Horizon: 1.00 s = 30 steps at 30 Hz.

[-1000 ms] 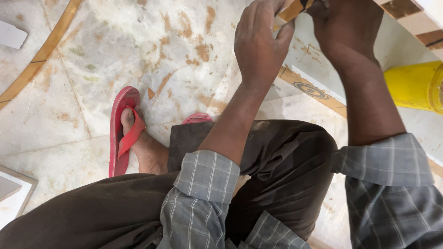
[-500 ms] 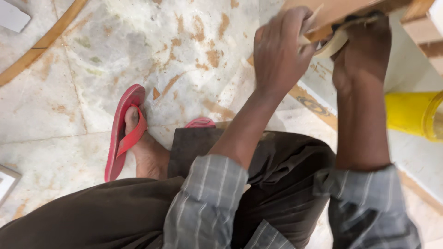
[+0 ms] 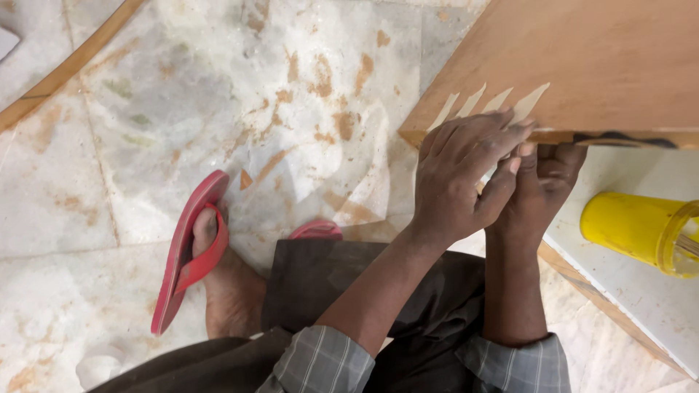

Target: The person sits on the floor and applies masking tape along the edges of a wooden furniture frame. They repeatedly pull tape from a roll, press it onto the edges, and smooth it down by hand.

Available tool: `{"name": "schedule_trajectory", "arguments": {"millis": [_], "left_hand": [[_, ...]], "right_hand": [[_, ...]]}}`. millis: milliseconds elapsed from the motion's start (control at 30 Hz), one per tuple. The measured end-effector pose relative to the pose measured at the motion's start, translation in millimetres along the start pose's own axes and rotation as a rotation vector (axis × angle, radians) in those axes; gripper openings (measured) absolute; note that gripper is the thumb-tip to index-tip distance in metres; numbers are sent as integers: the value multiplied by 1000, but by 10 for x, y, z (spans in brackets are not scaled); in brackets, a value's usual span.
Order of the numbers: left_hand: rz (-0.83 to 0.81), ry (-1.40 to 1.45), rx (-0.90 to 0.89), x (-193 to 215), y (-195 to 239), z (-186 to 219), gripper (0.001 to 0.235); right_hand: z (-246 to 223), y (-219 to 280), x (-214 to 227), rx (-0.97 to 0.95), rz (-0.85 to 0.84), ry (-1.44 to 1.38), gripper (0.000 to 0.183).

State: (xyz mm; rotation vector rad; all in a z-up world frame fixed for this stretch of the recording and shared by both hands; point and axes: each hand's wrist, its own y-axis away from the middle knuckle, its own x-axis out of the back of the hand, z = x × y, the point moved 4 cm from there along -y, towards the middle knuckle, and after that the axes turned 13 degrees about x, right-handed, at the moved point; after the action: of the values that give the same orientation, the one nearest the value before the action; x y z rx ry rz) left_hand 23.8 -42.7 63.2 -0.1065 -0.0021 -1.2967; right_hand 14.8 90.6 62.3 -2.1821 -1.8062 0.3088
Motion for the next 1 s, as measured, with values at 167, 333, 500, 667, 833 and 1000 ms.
{"name": "schedule_trajectory", "arguments": {"millis": [167, 333, 500, 667, 833, 1000], "left_hand": [[-31, 36, 22, 75, -159, -65, 25], [-51, 166, 127, 74, -195, -101, 45], [-1, 128, 67, 50, -169, -61, 43], [78, 100, 39, -55, -98, -18, 45], [132, 97, 62, -74, -35, 2, 31], [68, 67, 238, -41, 63, 83, 7]], "right_hand": [[62, -7, -21, -17, 30, 4, 43], [101, -21, -13, -49, 52, 21, 42], [125, -35, 0, -69, 71, -12, 39], [213, -55, 60, -119, 137, -197, 45], [182, 9, 158, -185, 216, -202, 48], [1, 124, 386, -194, 315, -154, 43]]}}
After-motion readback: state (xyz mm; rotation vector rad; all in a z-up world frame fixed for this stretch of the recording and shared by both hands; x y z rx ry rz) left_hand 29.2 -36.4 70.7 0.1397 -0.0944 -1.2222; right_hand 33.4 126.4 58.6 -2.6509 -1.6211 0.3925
